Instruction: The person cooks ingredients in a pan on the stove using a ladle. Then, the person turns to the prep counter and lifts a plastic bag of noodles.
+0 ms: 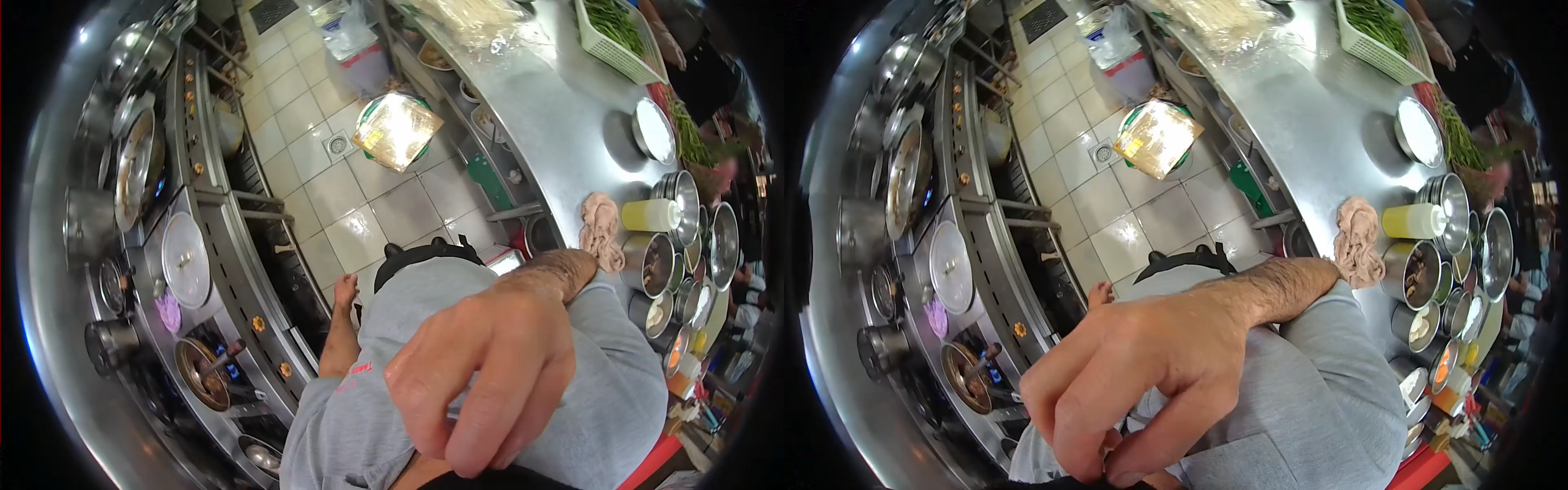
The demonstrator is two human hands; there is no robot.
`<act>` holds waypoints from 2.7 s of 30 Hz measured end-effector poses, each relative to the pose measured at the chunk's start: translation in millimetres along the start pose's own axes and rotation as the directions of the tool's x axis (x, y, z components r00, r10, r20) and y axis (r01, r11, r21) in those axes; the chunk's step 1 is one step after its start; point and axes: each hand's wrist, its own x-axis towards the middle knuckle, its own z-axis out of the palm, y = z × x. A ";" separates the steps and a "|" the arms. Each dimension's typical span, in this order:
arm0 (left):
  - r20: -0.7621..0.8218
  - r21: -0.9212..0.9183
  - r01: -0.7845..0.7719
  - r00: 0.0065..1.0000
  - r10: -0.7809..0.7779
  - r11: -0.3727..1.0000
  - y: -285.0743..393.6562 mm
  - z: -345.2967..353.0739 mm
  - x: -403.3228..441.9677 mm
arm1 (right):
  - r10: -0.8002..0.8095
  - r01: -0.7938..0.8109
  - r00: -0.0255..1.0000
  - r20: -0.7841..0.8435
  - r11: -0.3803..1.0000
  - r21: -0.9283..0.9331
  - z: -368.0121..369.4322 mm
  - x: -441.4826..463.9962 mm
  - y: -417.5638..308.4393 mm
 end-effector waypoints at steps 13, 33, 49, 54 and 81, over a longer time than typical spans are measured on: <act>0.441 0.323 -0.526 0.819 0.366 0.787 241.6 126.9 164.4 | 0.000 -0.075 0.986 -0.167 0.894 -0.443 -101.3 5.6 -19.0; 0.765 -0.599 0.552 0.608 0.212 0.580 534.5 355.3 313.1 | -0.283 -0.722 0.247 -0.927 -0.691 0.019 -250.0 -242.1 -35.3; 0.571 -0.359 0.000 0.791 0.219 0.933 509.5 396.6 316.2 | -0.294 -0.668 0.184 -0.938 -0.737 0.100 -255.5 -239.0 -36.9; 0.574 -0.379 0.021 0.789 0.218 0.925 510.8 398.3 319.4 | -0.298 -0.653 0.197 -0.934 -0.750 0.102 -254.6 -242.3 -34.8; 0.752 -0.658 0.590 0.486 0.445 0.467 554.8 337.3 275.9 | -0.321 -0.667 0.180 -0.930 -0.735 0.125 -257.4 -243.8 -32.1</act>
